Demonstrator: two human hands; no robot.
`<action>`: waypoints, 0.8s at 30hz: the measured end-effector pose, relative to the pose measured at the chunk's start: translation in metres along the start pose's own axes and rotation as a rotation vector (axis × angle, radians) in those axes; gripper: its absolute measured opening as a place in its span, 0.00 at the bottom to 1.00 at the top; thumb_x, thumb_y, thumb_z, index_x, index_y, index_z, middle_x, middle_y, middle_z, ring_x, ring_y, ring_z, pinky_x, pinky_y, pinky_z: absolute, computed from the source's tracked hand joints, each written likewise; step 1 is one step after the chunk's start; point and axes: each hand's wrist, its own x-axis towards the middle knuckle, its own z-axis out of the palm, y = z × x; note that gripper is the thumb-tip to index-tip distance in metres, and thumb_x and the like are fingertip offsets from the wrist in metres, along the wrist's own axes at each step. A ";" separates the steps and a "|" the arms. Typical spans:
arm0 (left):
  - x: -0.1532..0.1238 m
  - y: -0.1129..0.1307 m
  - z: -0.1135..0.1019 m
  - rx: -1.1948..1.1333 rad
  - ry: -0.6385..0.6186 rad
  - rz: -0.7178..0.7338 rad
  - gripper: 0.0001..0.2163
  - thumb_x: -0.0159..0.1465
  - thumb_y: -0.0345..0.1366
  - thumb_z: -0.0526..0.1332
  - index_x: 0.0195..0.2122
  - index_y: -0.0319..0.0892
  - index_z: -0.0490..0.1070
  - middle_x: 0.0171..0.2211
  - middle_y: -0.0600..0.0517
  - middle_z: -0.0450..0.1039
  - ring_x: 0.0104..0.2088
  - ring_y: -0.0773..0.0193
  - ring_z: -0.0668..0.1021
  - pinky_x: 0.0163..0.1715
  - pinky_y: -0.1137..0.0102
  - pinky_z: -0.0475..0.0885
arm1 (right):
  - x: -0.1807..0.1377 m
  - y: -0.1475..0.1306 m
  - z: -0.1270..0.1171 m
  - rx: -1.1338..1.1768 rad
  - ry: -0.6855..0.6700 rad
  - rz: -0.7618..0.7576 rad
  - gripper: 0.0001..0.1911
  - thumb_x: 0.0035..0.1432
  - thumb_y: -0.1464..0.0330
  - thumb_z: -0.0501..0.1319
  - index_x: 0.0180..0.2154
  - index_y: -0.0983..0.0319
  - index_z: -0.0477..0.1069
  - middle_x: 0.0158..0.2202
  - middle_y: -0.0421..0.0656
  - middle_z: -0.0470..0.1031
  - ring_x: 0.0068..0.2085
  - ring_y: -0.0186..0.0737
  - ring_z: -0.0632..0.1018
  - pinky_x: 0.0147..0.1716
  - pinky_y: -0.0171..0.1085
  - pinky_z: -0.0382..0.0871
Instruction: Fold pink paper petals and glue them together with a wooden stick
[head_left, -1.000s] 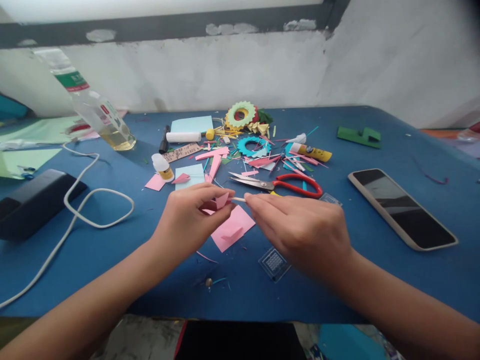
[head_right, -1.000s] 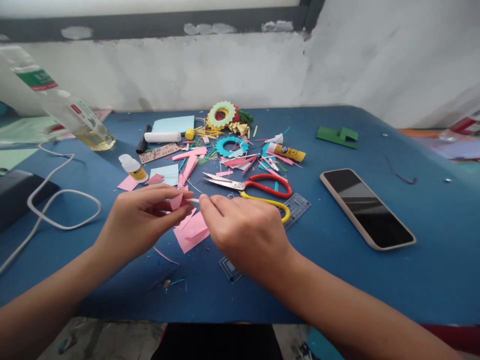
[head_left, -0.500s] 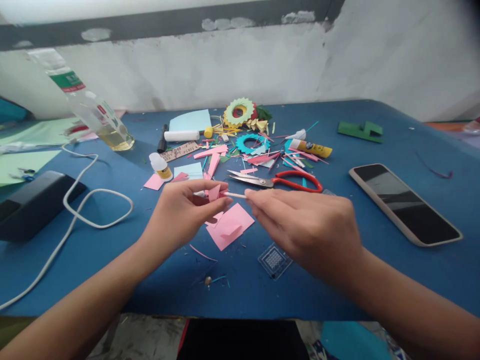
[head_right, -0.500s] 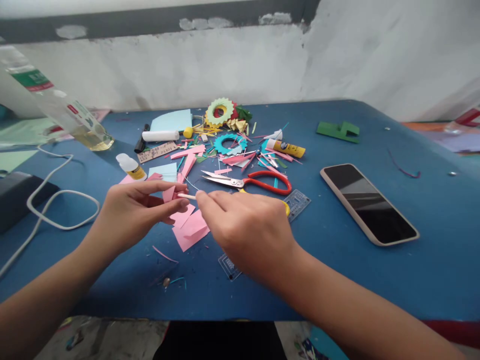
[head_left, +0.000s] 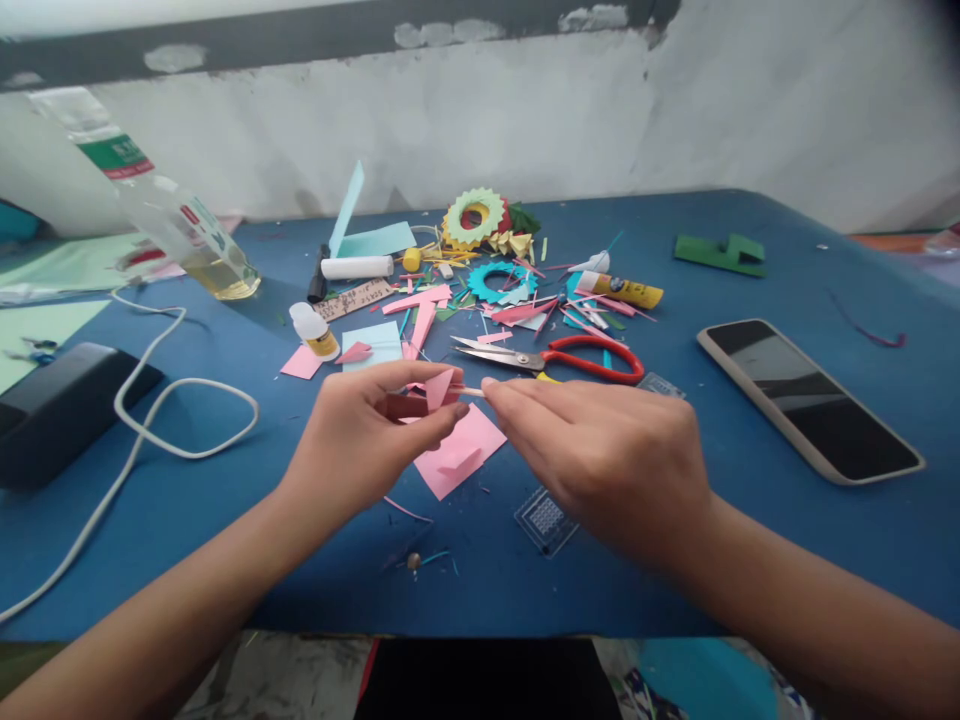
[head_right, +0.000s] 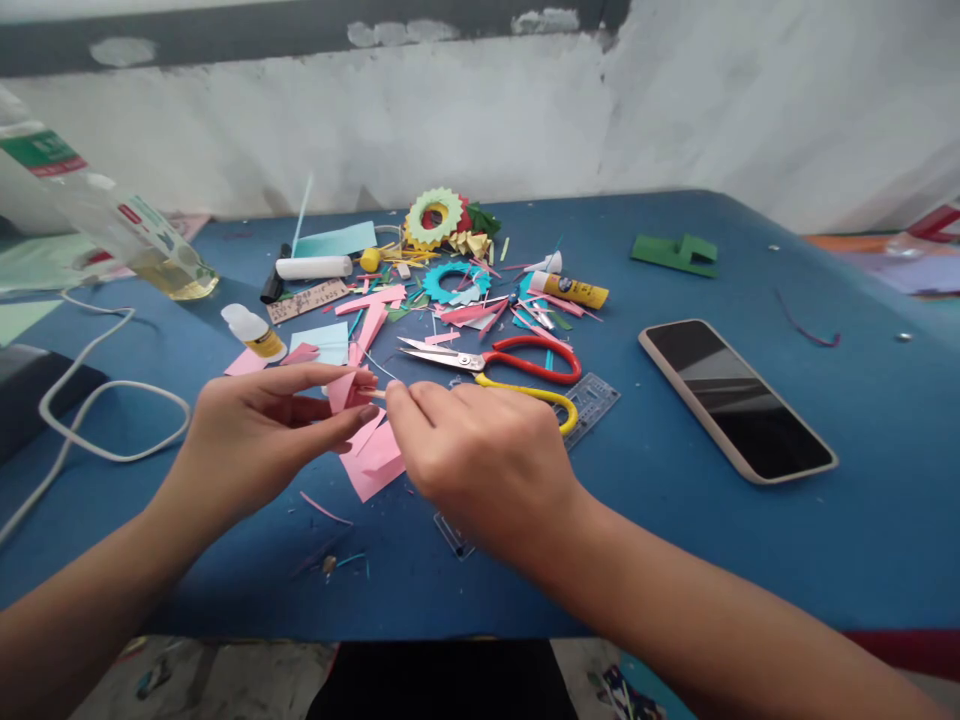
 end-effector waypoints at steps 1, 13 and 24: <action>0.000 0.000 0.000 -0.003 0.001 0.001 0.10 0.48 0.32 0.69 0.33 0.41 0.77 0.22 0.55 0.77 0.20 0.66 0.77 0.18 0.76 0.76 | 0.000 0.000 0.000 -0.013 0.001 -0.002 0.10 0.58 0.74 0.57 0.35 0.64 0.77 0.31 0.39 0.80 0.25 0.34 0.77 0.19 0.36 0.59; 0.002 -0.001 0.000 0.008 0.029 0.027 0.09 0.49 0.33 0.69 0.32 0.41 0.78 0.22 0.56 0.76 0.18 0.71 0.75 0.18 0.79 0.75 | 0.001 0.001 0.002 -0.071 0.062 -0.004 0.08 0.57 0.73 0.59 0.36 0.64 0.78 0.31 0.38 0.80 0.24 0.33 0.78 0.19 0.34 0.60; 0.004 0.004 -0.001 -0.076 0.068 -0.038 0.11 0.47 0.32 0.70 0.33 0.40 0.78 0.23 0.56 0.76 0.20 0.71 0.76 0.19 0.81 0.76 | 0.001 0.008 0.000 0.059 0.076 0.138 0.09 0.58 0.72 0.59 0.39 0.63 0.76 0.32 0.38 0.80 0.29 0.34 0.79 0.22 0.32 0.62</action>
